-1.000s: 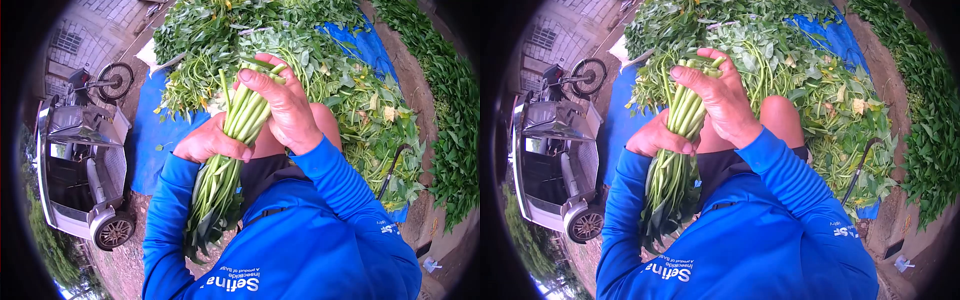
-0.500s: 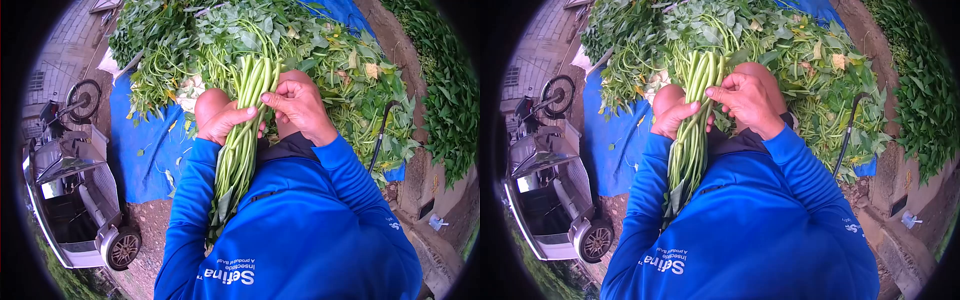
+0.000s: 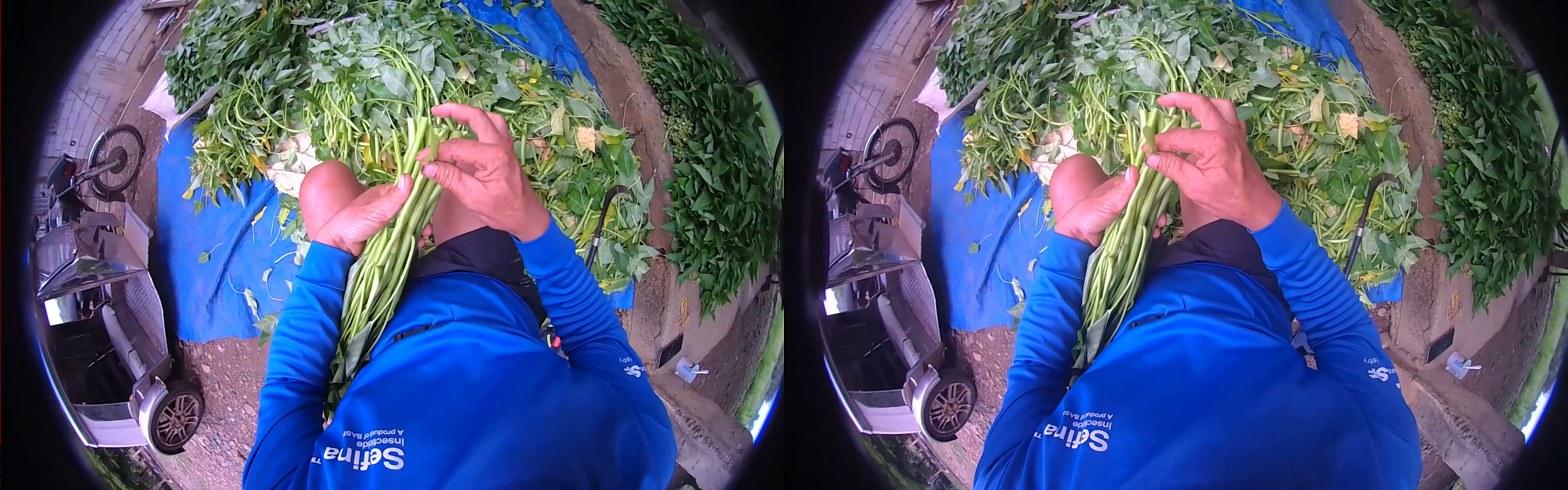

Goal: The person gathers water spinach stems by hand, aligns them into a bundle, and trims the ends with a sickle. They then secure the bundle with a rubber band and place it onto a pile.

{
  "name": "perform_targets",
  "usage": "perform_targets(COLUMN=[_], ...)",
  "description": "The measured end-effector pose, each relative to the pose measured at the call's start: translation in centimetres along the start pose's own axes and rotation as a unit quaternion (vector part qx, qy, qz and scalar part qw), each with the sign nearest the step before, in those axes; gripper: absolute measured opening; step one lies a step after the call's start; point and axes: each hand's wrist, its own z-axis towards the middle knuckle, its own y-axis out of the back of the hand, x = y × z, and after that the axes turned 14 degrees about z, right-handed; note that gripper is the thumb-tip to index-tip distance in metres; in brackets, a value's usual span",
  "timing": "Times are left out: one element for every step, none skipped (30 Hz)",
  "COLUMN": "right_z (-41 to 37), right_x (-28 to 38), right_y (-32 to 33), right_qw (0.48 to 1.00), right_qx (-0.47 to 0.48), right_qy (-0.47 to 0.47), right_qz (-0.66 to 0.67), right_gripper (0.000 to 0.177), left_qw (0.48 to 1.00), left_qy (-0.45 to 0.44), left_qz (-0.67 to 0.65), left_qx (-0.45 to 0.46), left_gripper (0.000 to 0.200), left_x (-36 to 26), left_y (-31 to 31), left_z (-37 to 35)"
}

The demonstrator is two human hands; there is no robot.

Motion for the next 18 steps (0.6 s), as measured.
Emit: perform_targets(right_z=[0.2, 0.5, 0.7, 0.8, 0.8, 0.7, 0.5, 0.2, -0.3, -0.8, -1.4, -2.5, -3.9, -5.2, -6.2, -7.4, -8.2, -8.3], right_x=[-0.1, -0.3, -0.4, -0.5, -0.6, -0.6, -0.6, -0.8, -1.2, -1.6, -1.7, -2.3, -3.0, -3.6, -3.9, -3.9, -3.7, -3.7], right_y=[0.0, 0.1, 0.1, 0.1, 0.2, 0.4, 0.6, 0.6, 0.5, 0.5, 0.6, 1.1, 1.7, 2.7, 4.1, 5.2, 6.4, 7.4], right_qw=[1.000, 1.000, 0.999, 0.999, 0.998, 0.997, 0.995, 0.997, 0.997, 0.997, 0.997, 0.994, 0.989, 0.981, 0.946, 0.953, 0.957, 0.961], right_qx=[0.009, 0.018, 0.026, 0.034, 0.041, 0.047, 0.046, 0.043, 0.038, 0.034, 0.010, 0.006, -0.002, -0.011, -0.017, -0.065, -0.112, -0.154], right_qy=[0.002, 0.004, 0.003, 0.000, -0.004, -0.009, 0.000, -0.022, -0.044, -0.067, -0.064, -0.107, -0.151, -0.195, -0.314, -0.291, -0.264, -0.230], right_qz=[-0.009, -0.019, -0.028, -0.038, -0.049, -0.060, -0.085, -0.067, -0.049, -0.030, -0.035, -0.017, 0.000, 0.016, 0.078, 0.057, 0.035, 0.013], right_gripper=[0.019, 0.020, 0.021, 0.021, 0.022, 0.022, 0.022, 0.021, 0.021, 0.021, 0.023, 0.025, 0.027, 0.029, 0.036, 0.038, 0.039, 0.041], left_qw=[1.000, 1.000, 1.000, 1.000, 1.000, 0.999, 0.998, 0.998, 0.995, 0.989, 0.987, 0.983, 0.978, 0.971, 0.968, 0.973, 0.977, 0.981], left_qy=[-0.006, -0.003, 0.003, 0.009, 0.005, 0.003, 0.001, -0.019, -0.039, -0.060, -0.001, -0.008, -0.015, -0.023, 0.037, 0.026, 0.015, 0.000], left_qz=[-0.009, 0.003, 0.013, 0.024, 0.002, -0.020, -0.040, -0.002, 0.036, 0.073, 0.124, 0.160, 0.196, 0.232, 0.238, 0.215, 0.192, 0.170], left_qx=[0.014, 0.009, 0.005, 0.001, 0.013, 0.027, 0.042, 0.066, 0.090, 0.114, 0.101, 0.086, 0.072, 0.060, 0.066, 0.079, 0.090, 0.094], left_gripper=[0.069, 0.069, 0.069, 0.070, 0.069, 0.069, 0.069, 0.072, 0.076, 0.080, 0.071, 0.069, 0.067, 0.065, 0.062, 0.060, 0.059, 0.058], left_x=[0.2, 0.1, -0.3, -0.4, -0.1, 0.5, 0.9, 1.1, 0.9, 0.6, 0.1, -0.2, -0.3, -0.6, -0.9, -0.2, 0.6, 1.1], left_y=[0.3, 0.4, 0.2, 0.0, 0.1, 0.2, 0.3, 0.4, 0.4, 0.2, -0.2, -1.4, -2.7, -3.6, -4.3, -4.9, -5.3, -5.3], left_z=[0.2, 0.2, -0.1, -0.2, -0.1, 0.0, 0.2, 0.3, 0.3, 0.5, 0.9, 1.2, 1.5, 1.9, 2.4, 2.8, 3.1, 3.8])
